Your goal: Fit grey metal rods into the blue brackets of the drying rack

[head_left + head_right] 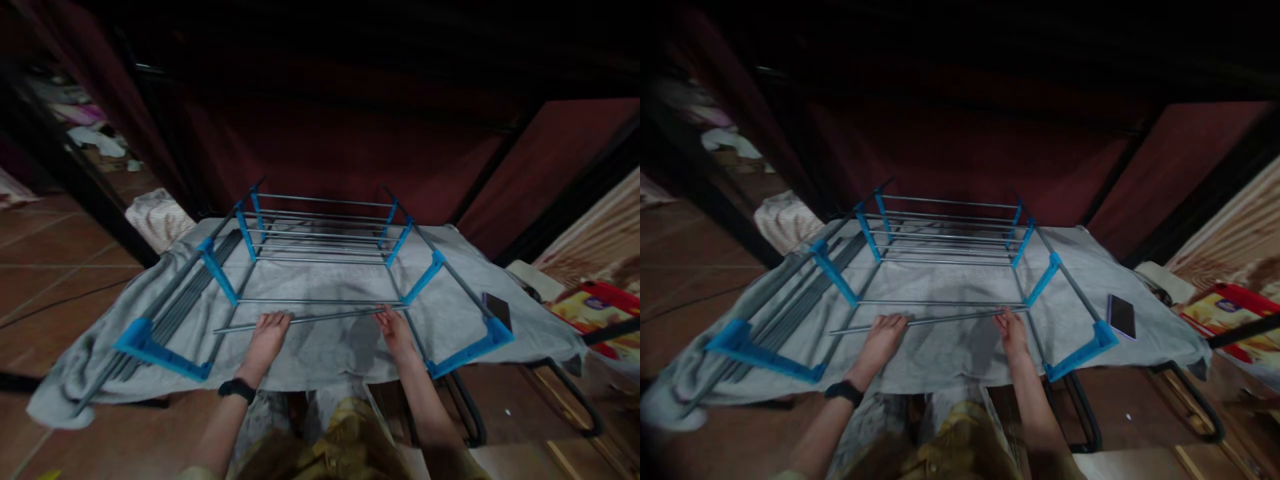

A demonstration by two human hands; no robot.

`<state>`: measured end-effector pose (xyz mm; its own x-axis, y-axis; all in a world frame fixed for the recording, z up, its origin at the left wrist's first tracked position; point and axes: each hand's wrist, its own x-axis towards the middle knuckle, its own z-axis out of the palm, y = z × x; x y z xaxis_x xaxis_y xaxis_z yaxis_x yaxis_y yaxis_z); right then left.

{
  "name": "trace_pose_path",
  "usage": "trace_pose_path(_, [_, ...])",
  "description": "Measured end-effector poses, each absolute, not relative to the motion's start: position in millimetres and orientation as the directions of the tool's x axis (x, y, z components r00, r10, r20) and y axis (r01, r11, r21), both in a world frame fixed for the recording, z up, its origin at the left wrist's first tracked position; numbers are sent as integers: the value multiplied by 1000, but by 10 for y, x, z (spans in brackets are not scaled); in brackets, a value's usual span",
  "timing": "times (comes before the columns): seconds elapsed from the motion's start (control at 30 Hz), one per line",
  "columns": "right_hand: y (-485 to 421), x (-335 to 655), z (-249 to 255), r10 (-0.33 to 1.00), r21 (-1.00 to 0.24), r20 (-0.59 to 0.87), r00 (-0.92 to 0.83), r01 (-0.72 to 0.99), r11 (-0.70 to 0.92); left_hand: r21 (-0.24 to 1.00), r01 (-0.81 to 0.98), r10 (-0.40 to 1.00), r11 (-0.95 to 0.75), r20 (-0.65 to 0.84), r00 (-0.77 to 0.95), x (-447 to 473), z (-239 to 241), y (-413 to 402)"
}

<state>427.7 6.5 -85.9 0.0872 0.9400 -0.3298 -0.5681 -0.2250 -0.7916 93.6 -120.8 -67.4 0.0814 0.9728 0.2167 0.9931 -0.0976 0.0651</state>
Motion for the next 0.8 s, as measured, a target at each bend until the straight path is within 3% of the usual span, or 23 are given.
trace_pose_path(0.27, [88,4499,-1197,891,-788,-448,80,-505,-351,-125,982,983,-144,94,156,1056,-769,-1187])
trace_pose_path(0.6, [133,4607,-1376,901,-807,-423,100,-493,-325,-222,963,976,-155,114,184,1127,-868,-1233])
trace_pose_path(0.8, [96,4598,-1366,912,-815,-395,111,-500,-292,-220,963,974,-157,125,187,1133,-861,-1247])
